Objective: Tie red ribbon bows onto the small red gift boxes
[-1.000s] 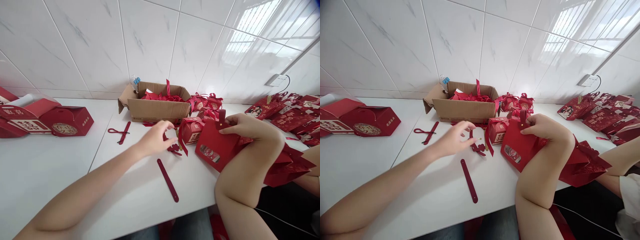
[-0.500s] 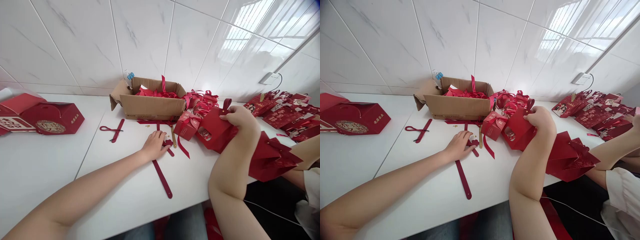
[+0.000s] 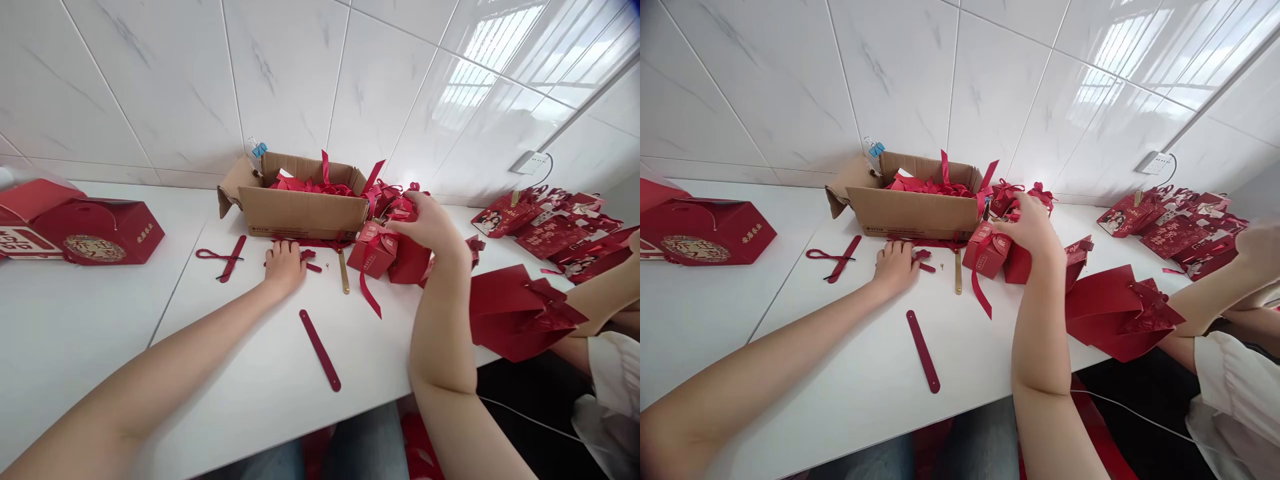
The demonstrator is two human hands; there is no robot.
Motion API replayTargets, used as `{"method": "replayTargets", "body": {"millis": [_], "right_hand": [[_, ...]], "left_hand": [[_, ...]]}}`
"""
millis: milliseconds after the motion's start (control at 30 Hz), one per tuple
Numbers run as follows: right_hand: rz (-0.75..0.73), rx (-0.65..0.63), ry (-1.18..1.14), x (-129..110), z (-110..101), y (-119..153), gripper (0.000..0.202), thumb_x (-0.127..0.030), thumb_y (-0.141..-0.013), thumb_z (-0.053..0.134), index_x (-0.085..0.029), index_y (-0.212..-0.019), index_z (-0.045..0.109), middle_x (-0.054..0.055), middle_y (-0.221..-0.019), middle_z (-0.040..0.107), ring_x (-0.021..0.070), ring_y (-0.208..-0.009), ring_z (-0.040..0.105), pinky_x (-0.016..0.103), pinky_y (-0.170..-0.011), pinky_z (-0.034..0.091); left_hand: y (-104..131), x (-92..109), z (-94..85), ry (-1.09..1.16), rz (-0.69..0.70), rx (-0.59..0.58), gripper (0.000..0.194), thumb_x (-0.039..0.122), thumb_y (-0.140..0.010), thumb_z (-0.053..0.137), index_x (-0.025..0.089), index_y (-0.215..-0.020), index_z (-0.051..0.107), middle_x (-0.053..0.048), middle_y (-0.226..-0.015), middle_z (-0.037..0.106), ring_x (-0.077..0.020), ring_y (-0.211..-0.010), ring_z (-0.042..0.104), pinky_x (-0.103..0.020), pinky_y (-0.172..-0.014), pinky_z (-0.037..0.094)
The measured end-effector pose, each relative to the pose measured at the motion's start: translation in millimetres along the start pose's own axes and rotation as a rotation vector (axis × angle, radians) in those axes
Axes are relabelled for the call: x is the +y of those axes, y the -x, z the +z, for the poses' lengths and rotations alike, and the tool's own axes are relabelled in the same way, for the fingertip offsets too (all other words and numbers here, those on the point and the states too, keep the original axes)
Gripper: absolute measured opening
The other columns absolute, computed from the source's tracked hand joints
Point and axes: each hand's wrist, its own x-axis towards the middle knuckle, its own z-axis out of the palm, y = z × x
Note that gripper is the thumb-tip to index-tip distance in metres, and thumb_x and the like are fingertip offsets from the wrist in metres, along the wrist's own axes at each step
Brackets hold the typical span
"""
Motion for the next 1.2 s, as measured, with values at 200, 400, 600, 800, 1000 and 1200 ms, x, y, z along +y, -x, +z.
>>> {"method": "replayTargets", "body": {"millis": [200, 400, 600, 800, 1000, 1200], "right_hand": [[-0.334, 0.164, -0.016, -30, 19, 13, 0.049, -0.021, -0.083, 0.050, -0.028, -0.131, 0.047, 0.007, -0.151, 0.031, 0.0290, -0.144, 0.023, 0.056, -0.111, 0.030], [-0.224, 0.310, -0.226, 2, 73, 54, 0.058, -0.017, -0.077, 0.043, -0.021, -0.134, 0.042, 0.014, -0.142, 0.043, 0.0243, -0.135, 0.041, 0.046, -0.104, 0.044], [-0.165, 0.460, -0.090, 31, 101, 69, 0.058, -0.024, -0.076, 0.049, -0.019, -0.133, 0.043, 0.015, -0.141, 0.041, 0.0294, -0.140, 0.032, 0.054, -0.110, 0.035], [0.030, 0.333, -0.197, 25, 97, 68, 0.049, -0.037, -0.081, 0.054, -0.016, -0.126, 0.050, 0.018, -0.132, 0.048, 0.0298, -0.124, 0.048, 0.046, -0.099, 0.044], [0.137, 0.313, -0.362, 20, 92, 72, 0.054, -0.053, -0.085, 0.048, -0.017, -0.124, 0.049, 0.017, -0.129, 0.048, 0.0285, -0.118, 0.049, 0.044, -0.100, 0.041], [0.316, 0.164, -0.343, 18, 106, 72, 0.100, -0.036, -0.062, 0.072, -0.020, -0.147, 0.022, 0.019, -0.155, 0.012, 0.0392, -0.143, 0.017, 0.054, -0.111, 0.028]], "left_hand": [[-7, -15, -4.8, -0.041, -0.090, 0.099, 0.036, 0.013, -0.081, 0.045, 0.011, -0.116, 0.048, -0.025, -0.122, 0.050, -0.0419, -0.127, 0.035, -0.057, -0.100, 0.028], [-1, -13, -16.1, 0.068, -0.017, 0.256, 0.042, 0.004, -0.071, 0.050, 0.016, -0.111, 0.051, -0.020, -0.132, 0.039, -0.0367, -0.133, 0.029, -0.056, -0.106, 0.023], [77, 21, -38.4, 0.385, 0.761, -0.044, 0.031, 0.008, -0.077, 0.047, 0.023, -0.102, 0.057, -0.010, -0.116, 0.056, -0.0257, -0.111, 0.051, -0.041, -0.096, 0.042], [106, -3, -46.6, 0.318, 0.813, -0.256, 0.017, 0.011, -0.082, 0.047, 0.021, -0.085, 0.061, -0.006, -0.085, 0.062, -0.0204, -0.082, 0.057, -0.034, -0.076, 0.046], [60, -57, -40.2, 0.200, 0.164, 0.025, 0.015, 0.018, -0.081, 0.045, 0.020, -0.081, 0.060, -0.009, -0.090, 0.061, -0.0264, -0.094, 0.056, -0.041, -0.086, 0.046], [55, -66, -35.1, 0.148, 0.027, 0.080, 0.016, 0.018, -0.080, 0.044, 0.019, -0.090, 0.057, -0.011, -0.103, 0.061, -0.0315, -0.109, 0.050, -0.046, -0.095, 0.043]]}}
